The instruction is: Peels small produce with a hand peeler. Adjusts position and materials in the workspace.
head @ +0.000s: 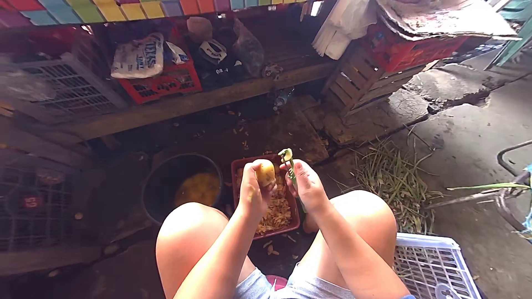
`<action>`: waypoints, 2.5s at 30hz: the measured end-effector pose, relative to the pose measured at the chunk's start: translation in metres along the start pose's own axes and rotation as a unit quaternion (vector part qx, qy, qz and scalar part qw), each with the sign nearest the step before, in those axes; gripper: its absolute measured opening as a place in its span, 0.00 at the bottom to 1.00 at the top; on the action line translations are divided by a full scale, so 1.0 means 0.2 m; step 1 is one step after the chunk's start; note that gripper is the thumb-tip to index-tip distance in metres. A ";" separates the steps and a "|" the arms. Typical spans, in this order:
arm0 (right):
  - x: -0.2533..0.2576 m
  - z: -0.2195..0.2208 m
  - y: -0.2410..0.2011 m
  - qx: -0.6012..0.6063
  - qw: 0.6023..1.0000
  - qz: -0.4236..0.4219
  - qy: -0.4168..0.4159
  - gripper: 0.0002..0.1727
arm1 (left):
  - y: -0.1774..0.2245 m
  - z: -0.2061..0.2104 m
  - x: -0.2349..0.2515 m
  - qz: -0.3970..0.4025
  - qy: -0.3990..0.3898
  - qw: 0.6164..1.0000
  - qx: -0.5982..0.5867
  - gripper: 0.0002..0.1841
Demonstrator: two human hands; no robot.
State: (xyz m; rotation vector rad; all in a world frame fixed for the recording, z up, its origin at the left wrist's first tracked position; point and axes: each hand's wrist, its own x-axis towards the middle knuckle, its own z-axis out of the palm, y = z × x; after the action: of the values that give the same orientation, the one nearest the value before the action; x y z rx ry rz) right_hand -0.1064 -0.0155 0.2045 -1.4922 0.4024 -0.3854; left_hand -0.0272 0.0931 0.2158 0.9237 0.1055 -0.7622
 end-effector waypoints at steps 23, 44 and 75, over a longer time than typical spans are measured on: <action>0.08 -0.09 0.12 -0.380 0.850 -0.353 0.089 0.09 | -0.05 -0.01 0.01 -0.074 -0.039 0.996 -0.010 0.22; 0.06 -0.05 0.10 -0.446 0.792 -0.404 0.106 0.14 | -0.03 -0.04 0.03 -0.152 -0.068 0.985 -0.041 0.25; 0.01 -0.05 0.09 -0.241 0.948 -0.205 0.031 0.07 | -0.02 -0.03 0.06 -0.170 -0.020 0.980 -0.101 0.32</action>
State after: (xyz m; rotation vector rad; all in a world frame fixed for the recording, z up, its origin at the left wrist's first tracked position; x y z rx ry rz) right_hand -0.1100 -0.0234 0.1856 -2.0560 0.2399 -0.7010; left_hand -0.0189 0.0902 0.2047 0.7044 0.3061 -1.0651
